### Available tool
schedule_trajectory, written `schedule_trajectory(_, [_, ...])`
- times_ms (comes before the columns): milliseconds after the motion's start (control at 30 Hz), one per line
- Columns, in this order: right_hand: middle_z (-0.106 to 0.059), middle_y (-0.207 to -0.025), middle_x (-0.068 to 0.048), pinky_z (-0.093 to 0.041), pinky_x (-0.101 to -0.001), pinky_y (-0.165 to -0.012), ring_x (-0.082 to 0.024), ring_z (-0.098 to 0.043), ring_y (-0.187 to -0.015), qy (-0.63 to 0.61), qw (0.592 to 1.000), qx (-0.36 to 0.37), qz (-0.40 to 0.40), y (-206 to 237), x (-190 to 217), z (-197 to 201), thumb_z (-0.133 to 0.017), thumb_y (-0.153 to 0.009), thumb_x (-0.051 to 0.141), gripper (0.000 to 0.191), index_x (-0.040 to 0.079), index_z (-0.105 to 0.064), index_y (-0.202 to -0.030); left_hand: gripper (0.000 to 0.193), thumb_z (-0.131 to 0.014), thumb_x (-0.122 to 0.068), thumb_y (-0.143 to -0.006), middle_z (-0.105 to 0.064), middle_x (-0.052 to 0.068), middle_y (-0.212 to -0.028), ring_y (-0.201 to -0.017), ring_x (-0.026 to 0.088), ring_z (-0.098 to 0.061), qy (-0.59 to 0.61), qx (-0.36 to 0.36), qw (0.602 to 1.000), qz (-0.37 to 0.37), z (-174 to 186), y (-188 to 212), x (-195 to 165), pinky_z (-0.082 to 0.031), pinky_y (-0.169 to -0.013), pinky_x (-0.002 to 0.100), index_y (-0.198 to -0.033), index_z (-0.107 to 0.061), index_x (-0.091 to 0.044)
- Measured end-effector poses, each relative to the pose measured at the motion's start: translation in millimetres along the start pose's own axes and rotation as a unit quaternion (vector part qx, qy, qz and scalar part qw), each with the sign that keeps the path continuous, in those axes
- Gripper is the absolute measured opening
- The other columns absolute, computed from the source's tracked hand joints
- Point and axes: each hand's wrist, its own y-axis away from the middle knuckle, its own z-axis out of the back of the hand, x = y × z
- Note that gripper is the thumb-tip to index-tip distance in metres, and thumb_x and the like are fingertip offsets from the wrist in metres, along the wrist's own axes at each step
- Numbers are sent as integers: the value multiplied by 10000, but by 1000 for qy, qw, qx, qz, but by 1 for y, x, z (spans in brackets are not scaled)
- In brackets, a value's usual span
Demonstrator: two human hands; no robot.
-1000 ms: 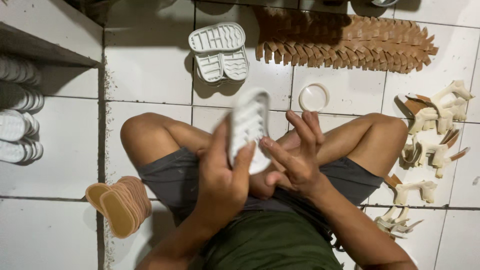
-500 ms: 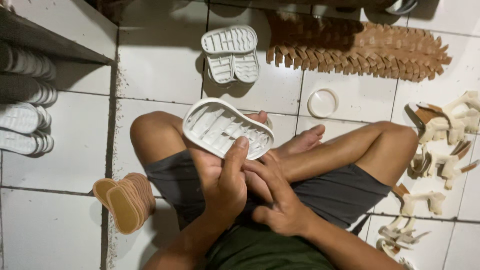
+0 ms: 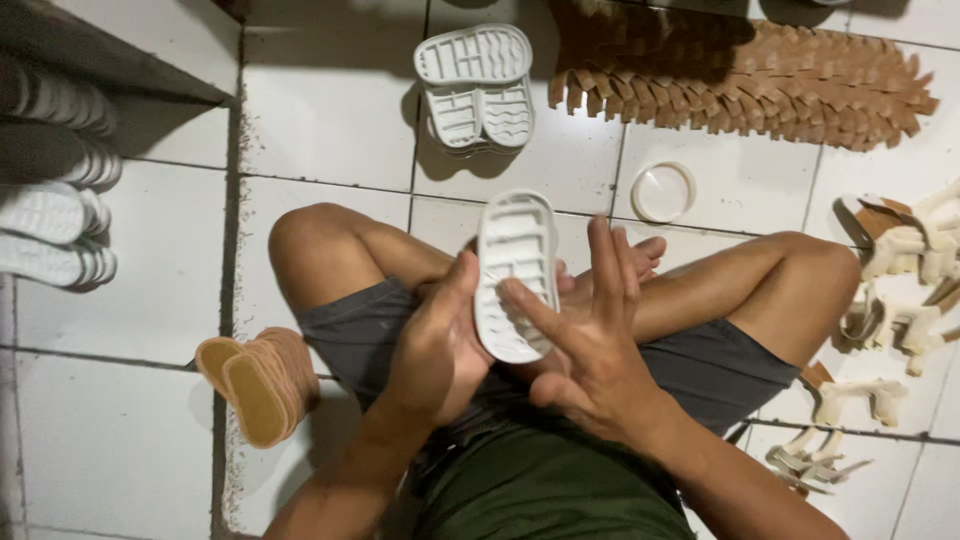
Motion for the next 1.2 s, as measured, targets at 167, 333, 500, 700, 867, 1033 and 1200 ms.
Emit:
schedule_trajectory(167, [-16,-1680,-295,59,-635,-1257,-430,64,-1575,254,966,28,31,9,-4,-14,-290,-921,897,911,317,-471,-1600,557,-326,-316,-1116,-573,233,-1405,-1301,327,-574,-22,-3,1000,-10,17,-7,-2,-488,-1130,473,-1558,-345,22])
schedule_trajectory(333, [-47,-1680,-270,66,-642,-1231,-411,25,-1569,269,958,76,64,12,-1,-14,-348,-835,922,949,346,-437,-1584,522,-335,-289,-1078,-558,204,-1402,-1256,300,-594,22,-37,999,8,30,-13,2,-515,-1012,496,-1542,-331,-49])
schedule_trajectory(500, [-4,-1661,-299,97,-662,-1195,-430,65,-1540,282,958,54,6,0,-3,-14,-294,-837,956,1064,290,-397,-1661,543,-358,-255,-1120,-529,202,-1461,-1312,307,-568,26,16,1000,-6,32,-16,10,-467,-1151,466,-1605,-310,-14])
schedule_trajectory(700, [113,-1694,-256,165,-639,-1213,-391,187,-1560,306,949,55,48,-12,0,-19,-228,-844,949,1021,360,-377,-1665,564,-366,-228,-1085,-500,173,-1492,-1364,281,-529,20,-16,999,-19,38,-15,10,-445,-1155,442,-1612,-255,-58])
schedule_trajectory(867, [73,-1663,-306,116,-693,-1184,-450,139,-1547,230,971,60,-9,-14,-13,-22,-311,-830,902,988,308,-415,-1613,586,-369,-264,-1108,-477,159,-1536,-1401,277,-487,13,-27,999,-17,28,-18,21,-428,-1161,439,-1629,-260,-20])
schedule_trajectory(1033, [30,-1672,-306,78,-673,-1210,-449,78,-1566,199,976,78,44,17,5,-38,-354,-845,892,918,332,-433,-1567,588,-344,-352,-1134,-507,215,-1477,-1332,355,-533,39,-1,995,-92,30,-13,-5,-483,-1073,521,-1611,-254,-20])
schedule_trajectory(1200, [18,-1682,-344,36,-705,-1244,-522,43,-1572,106,993,31,-39,14,-4,-28,-308,-919,830,924,234,-338,-1625,627,-362,-353,-1115,-458,218,-1571,-1426,332,-503,-152,-26,978,-139,12,8,14,-406,-1206,443,-1654,-183,-89])
